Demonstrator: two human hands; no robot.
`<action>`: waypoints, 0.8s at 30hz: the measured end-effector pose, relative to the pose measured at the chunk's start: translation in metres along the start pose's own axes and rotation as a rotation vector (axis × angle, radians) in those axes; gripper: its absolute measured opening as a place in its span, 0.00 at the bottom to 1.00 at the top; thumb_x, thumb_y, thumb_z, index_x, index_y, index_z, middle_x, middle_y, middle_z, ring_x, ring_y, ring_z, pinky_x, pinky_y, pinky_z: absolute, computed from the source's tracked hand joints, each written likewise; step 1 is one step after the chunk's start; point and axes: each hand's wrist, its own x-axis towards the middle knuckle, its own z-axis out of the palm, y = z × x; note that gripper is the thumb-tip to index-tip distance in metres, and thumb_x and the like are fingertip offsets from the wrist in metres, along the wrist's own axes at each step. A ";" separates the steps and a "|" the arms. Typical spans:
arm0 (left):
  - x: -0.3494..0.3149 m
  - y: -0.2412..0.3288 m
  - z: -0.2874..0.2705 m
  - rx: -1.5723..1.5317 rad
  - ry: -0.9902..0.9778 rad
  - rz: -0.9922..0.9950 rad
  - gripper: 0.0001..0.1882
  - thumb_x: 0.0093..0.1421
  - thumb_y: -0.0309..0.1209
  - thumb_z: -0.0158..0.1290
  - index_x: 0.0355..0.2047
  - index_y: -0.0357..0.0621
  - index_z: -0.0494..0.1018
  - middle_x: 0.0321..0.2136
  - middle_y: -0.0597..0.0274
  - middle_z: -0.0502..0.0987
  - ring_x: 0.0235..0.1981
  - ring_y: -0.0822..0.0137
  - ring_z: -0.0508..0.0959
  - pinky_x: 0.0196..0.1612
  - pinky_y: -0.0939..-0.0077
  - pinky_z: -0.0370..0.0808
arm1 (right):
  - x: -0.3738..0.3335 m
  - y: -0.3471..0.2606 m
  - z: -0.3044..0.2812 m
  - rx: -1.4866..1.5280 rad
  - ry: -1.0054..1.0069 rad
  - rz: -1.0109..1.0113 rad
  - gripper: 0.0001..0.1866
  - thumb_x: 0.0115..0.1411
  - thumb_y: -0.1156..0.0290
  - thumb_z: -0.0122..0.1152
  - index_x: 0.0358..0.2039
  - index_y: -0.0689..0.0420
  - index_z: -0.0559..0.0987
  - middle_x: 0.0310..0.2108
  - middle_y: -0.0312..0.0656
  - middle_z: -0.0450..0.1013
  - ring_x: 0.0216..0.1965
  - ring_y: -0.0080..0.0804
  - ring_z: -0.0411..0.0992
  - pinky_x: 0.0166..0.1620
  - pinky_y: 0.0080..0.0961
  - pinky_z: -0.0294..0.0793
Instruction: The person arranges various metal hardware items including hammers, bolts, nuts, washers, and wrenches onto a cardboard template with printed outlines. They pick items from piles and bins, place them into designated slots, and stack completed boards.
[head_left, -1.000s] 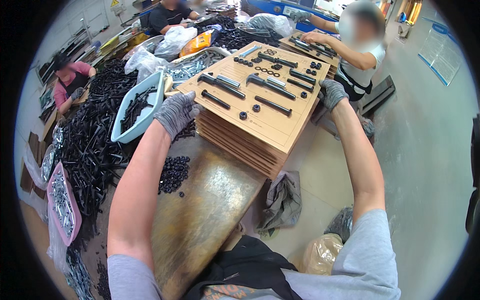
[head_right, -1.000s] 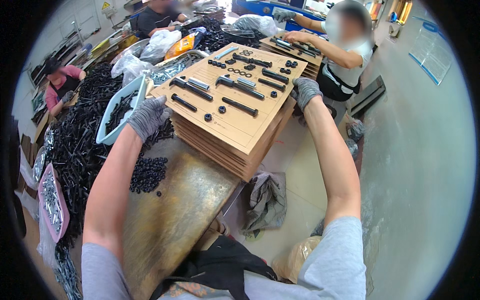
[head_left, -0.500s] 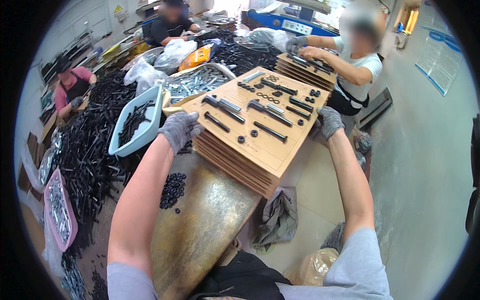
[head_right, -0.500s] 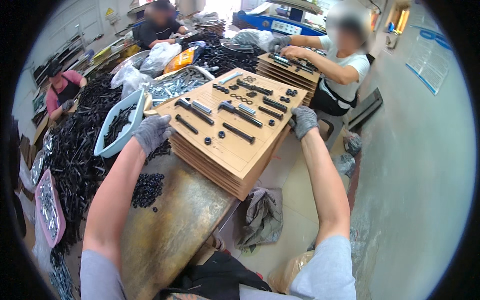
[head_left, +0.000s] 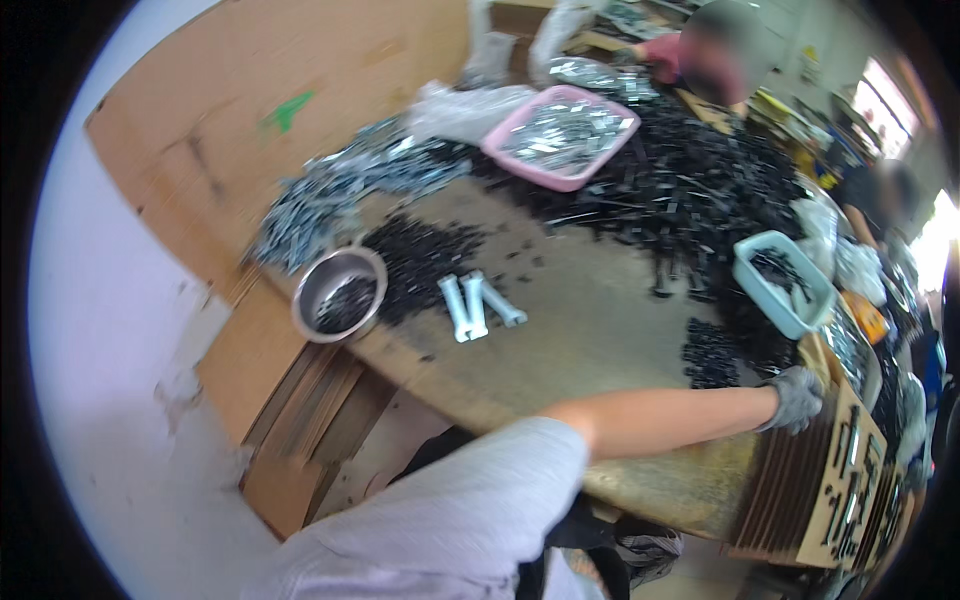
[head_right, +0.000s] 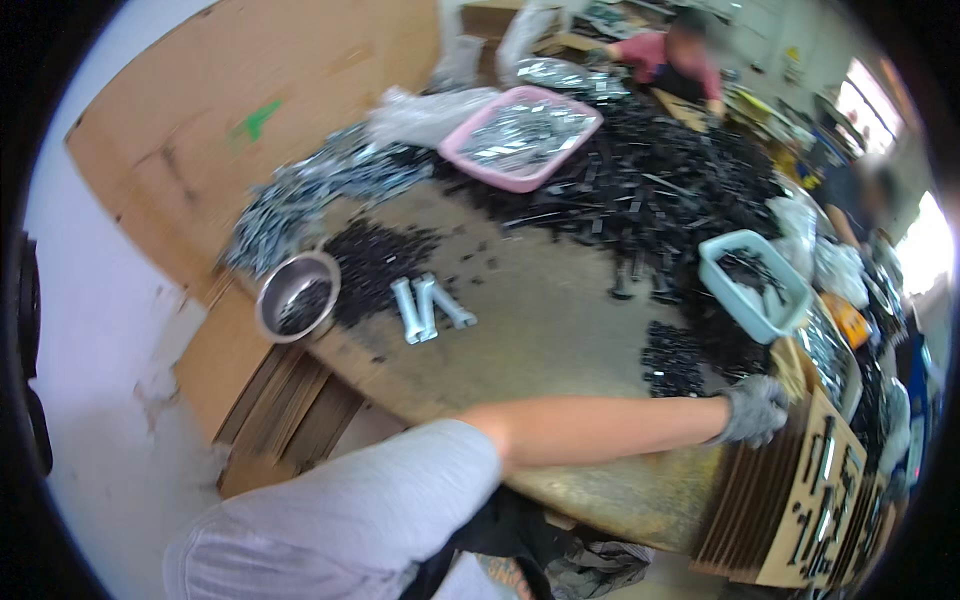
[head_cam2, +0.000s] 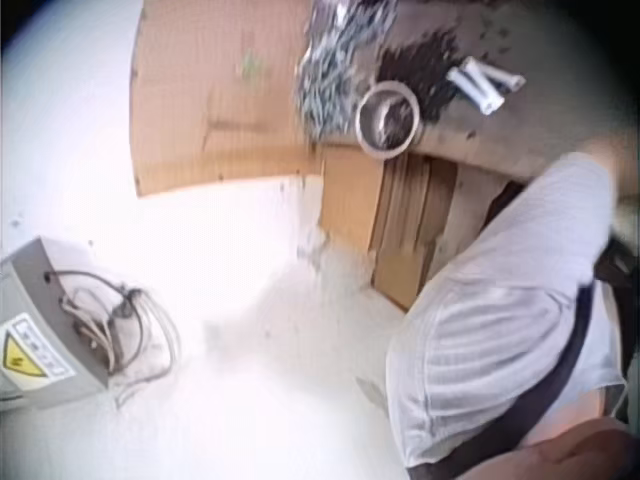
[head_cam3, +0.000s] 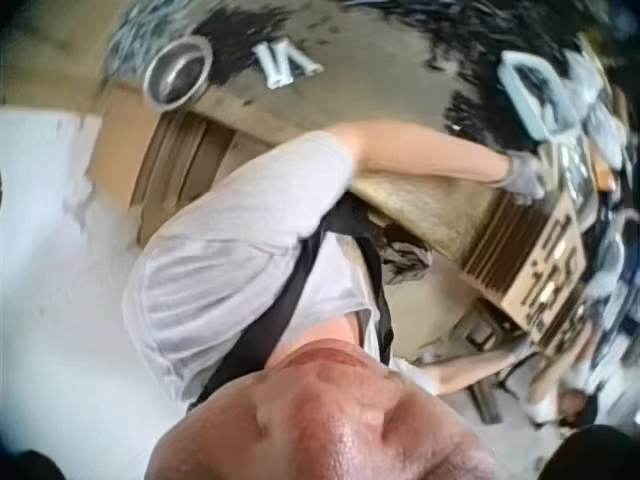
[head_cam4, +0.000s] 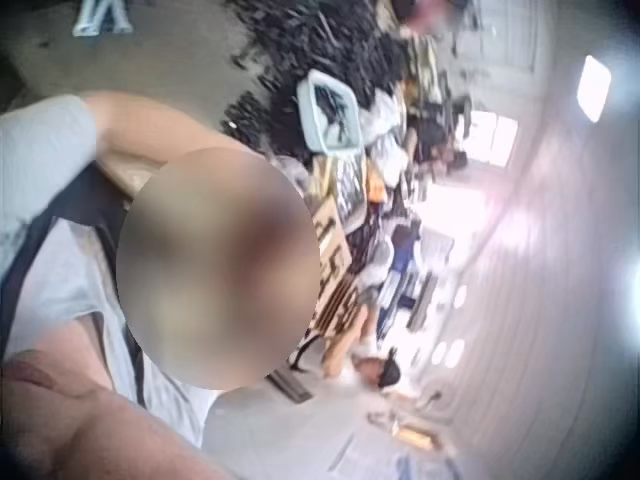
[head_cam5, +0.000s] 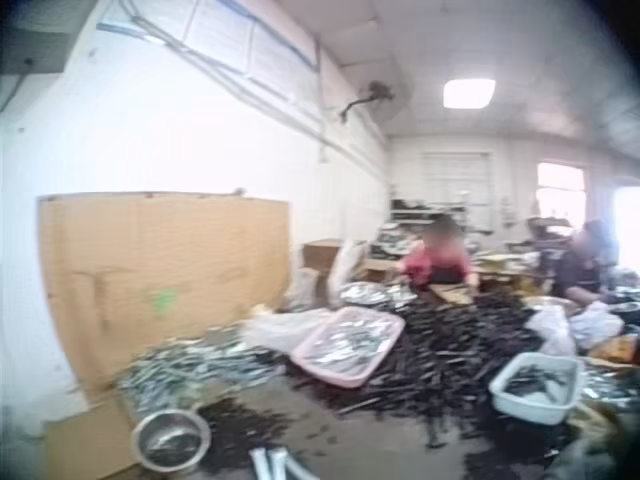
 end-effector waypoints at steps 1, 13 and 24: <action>-0.065 0.028 -0.014 0.180 -0.062 0.071 0.15 0.57 0.27 0.49 0.44 0.34 0.69 0.26 0.50 0.75 0.24 0.59 0.76 0.26 0.65 0.76 | -0.027 -0.010 0.005 -0.064 0.034 -0.128 0.18 0.60 0.64 0.55 0.47 0.60 0.74 0.41 0.46 0.73 0.42 0.39 0.71 0.47 0.36 0.71; -0.734 0.034 -0.244 1.532 1.963 -0.608 0.27 0.56 0.47 0.55 0.51 0.44 0.70 0.53 0.50 0.70 0.54 0.56 0.70 0.57 0.62 0.65 | -0.300 -0.111 0.115 0.032 -0.370 -0.894 0.14 0.62 0.66 0.55 0.46 0.59 0.76 0.36 0.42 0.74 0.37 0.32 0.71 0.43 0.29 0.71; -0.822 -0.010 -0.280 1.749 1.508 -1.081 0.31 0.55 0.44 0.54 0.56 0.42 0.66 0.56 0.54 0.67 0.57 0.56 0.66 0.60 0.63 0.62 | -0.413 -0.157 0.166 0.394 -1.081 -0.943 0.08 0.60 0.73 0.58 0.39 0.60 0.77 0.20 0.39 0.72 0.20 0.24 0.68 0.25 0.19 0.69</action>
